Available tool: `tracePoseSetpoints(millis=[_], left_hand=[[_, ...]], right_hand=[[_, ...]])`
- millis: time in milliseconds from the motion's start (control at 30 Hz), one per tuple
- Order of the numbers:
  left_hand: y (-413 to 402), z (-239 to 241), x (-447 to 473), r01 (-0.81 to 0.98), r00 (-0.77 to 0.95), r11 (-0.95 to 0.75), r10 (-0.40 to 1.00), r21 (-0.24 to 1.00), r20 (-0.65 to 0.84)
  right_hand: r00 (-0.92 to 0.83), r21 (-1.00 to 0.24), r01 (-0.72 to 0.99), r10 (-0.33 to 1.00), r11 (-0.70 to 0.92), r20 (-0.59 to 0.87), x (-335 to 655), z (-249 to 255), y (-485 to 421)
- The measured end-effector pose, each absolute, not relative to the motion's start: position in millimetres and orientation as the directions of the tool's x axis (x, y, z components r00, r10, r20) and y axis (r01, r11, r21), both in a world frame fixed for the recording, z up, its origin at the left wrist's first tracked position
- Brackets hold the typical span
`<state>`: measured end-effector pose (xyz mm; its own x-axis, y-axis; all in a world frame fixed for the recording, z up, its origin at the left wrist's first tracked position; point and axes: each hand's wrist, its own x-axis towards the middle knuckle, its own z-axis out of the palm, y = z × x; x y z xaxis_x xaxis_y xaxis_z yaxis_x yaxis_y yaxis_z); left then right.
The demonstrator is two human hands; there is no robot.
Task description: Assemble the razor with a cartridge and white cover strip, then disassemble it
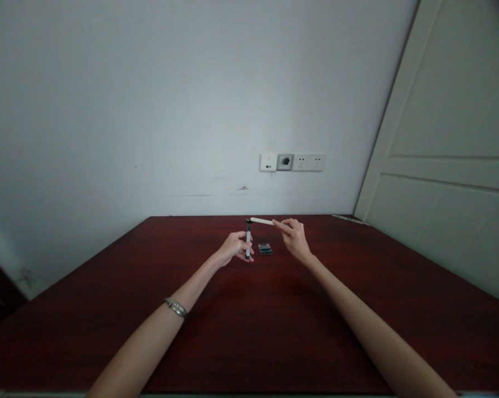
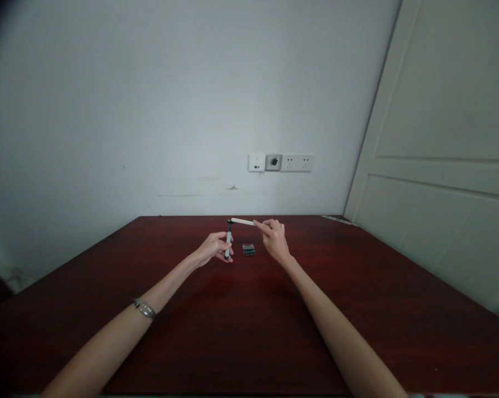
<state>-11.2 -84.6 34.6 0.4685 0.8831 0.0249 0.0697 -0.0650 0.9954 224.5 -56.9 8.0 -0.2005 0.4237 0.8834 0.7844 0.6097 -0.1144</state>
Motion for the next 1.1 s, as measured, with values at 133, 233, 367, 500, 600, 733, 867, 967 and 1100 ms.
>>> tracePoseSetpoints(millis=[133,233,367,500,600,733,867,967,1100], left_hand=[[-82.3,29.6,-8.9,0.095,0.446,-0.061,0.895,0.994,0.013],[-82.3,27.8,-6.1,0.123,0.458,-0.072,0.889,0.990,0.008],[-85.0,30.7,-6.8,0.110,0.467,-0.097,0.884,0.989,0.035],[-87.4,32.6,-7.3,0.092,0.436,-0.115,0.898,0.989,0.063],[-87.9,31.1,-4.9,0.102,0.412,-0.107,0.909,0.989,0.056],[-89.0,29.7,-0.8,0.118,0.420,-0.091,0.907,0.989,0.033],[-89.4,30.2,-0.9,0.106,0.432,-0.134,0.899,0.985,0.076],[-87.9,29.3,-2.5,0.101,0.414,-0.151,0.905,0.983,0.096],[-87.4,27.9,-2.0,0.115,0.399,-0.146,0.913,0.983,0.089]], right_hand=[[-0.211,-0.101,0.773,0.404,0.626,0.890,219.8,10.3,-61.4],[-0.213,-0.099,0.766,0.397,0.635,0.893,212.8,12.9,-65.3],[-0.227,-0.085,0.772,0.397,0.630,0.889,219.9,9.5,-61.7],[-0.220,-0.082,0.785,0.400,0.614,0.890,235.2,4.8,-55.3],[-0.222,-0.081,0.789,0.405,0.609,0.887,233.2,6.3,-56.8],[-0.240,-0.079,0.777,0.410,0.624,0.880,219.5,9.7,-60.9],[-0.230,-0.086,0.777,0.408,0.623,0.883,223.8,7.1,-57.9],[-0.204,-0.094,0.796,0.411,0.598,0.889,233.5,5.5,-55.7],[-0.186,-0.102,0.788,0.392,0.607,0.901,227.5,9.4,-58.8]])
